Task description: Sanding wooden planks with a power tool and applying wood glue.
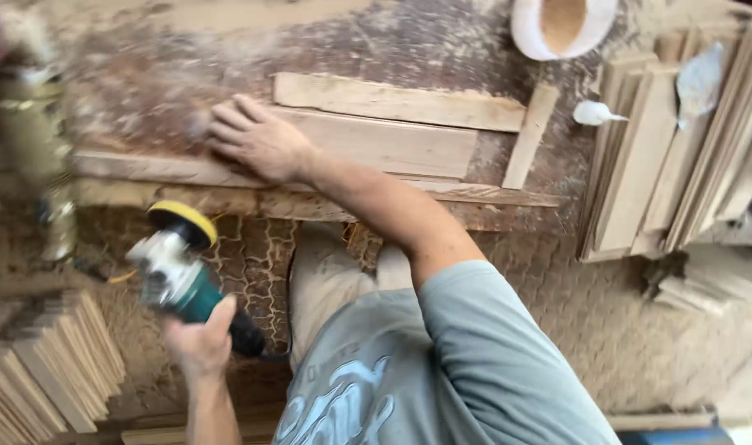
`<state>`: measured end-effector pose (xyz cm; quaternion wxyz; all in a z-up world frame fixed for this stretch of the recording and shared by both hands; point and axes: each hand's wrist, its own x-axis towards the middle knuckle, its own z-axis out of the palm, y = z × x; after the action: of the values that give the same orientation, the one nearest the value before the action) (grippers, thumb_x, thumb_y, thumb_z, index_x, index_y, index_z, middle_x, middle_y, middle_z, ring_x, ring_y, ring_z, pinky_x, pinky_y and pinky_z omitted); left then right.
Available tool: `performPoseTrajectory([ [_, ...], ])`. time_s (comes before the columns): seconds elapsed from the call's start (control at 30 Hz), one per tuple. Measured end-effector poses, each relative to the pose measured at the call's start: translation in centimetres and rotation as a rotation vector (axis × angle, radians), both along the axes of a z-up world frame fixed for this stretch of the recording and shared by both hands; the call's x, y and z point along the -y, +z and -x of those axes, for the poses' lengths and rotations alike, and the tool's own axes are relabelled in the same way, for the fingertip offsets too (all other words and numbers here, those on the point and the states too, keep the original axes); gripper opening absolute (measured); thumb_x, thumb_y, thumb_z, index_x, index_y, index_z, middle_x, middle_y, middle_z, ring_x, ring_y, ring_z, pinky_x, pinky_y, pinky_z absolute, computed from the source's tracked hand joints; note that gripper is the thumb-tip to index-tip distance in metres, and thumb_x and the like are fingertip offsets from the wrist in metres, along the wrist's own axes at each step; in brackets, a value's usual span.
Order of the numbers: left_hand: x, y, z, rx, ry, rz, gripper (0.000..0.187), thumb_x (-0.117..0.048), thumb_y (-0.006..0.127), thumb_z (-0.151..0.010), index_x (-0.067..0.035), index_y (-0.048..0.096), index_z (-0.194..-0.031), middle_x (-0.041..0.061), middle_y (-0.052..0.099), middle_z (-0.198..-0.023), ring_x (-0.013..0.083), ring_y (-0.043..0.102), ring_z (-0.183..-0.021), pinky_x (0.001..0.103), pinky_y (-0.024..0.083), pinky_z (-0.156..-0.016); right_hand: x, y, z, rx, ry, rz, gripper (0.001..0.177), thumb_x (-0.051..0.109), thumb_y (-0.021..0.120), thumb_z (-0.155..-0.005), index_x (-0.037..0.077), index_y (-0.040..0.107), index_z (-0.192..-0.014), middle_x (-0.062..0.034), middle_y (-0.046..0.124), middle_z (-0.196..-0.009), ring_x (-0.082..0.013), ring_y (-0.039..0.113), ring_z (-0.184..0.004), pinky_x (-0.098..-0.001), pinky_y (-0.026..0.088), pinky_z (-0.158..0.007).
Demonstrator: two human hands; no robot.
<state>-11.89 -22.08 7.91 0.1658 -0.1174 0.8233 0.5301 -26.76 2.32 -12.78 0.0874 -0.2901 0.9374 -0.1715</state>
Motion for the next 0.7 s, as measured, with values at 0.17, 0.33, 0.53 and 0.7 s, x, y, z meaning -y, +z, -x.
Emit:
performPoseTrajectory([
  [0.17,0.6,-0.5,0.1,0.088,0.034,0.126,0.069,-0.009,0.076,-0.08,-0.001,0.049,-0.143,0.007,0.06,-0.125,0.0207,0.062,-0.107,0.035,0.052,-0.097,-4.0,2.4,-3.3,0.154,0.101,-0.039,0.059,0.024,0.049,-0.103,0.017,0.038,-0.16,-0.0102,0.038,-0.164,-0.0285,0.025,-0.155,-0.0531,0.014,-0.127],
  [0.33,-1.0,-1.1,0.9,0.084,-0.011,0.13,0.072,-0.014,0.079,-0.077,-0.002,0.053,-0.143,0.008,0.061,-0.126,0.0218,0.062,-0.108,0.036,0.051,-0.098,-8.0,1.2,-7.5,-0.083,0.057,0.086,0.057,0.027,0.049,-0.1,0.016,0.042,-0.156,-0.008,0.041,-0.161,-0.0254,0.029,-0.155,-0.0523,0.011,-0.13],
  [0.53,-5.6,-0.7,-0.3,0.152,0.033,0.238,0.07,-0.019,0.082,-0.072,-0.003,0.057,-0.135,0.006,0.068,-0.112,0.0201,0.066,-0.096,0.035,0.054,-0.09,-13.7,6.7,-12.1,0.233,-0.219,0.232,0.08,0.055,0.065,-0.098,0.01,0.034,-0.157,-0.0181,0.03,-0.163,-0.037,0.027,-0.155,-0.0591,0.013,-0.129],
  [0.7,-8.8,-0.9,0.2,0.219,0.026,0.31,0.061,-0.025,0.079,-0.071,-0.001,0.059,-0.123,0.01,0.069,-0.099,0.0215,0.068,-0.086,0.036,0.057,-0.08,-26.7,2.4,-22.4,0.246,-0.634,-0.165,0.101,0.075,0.041,-0.105,0.0,0.02,-0.169,-0.0256,0.007,-0.176,-0.0394,-0.002,-0.162,-0.0572,-0.009,-0.129],
])
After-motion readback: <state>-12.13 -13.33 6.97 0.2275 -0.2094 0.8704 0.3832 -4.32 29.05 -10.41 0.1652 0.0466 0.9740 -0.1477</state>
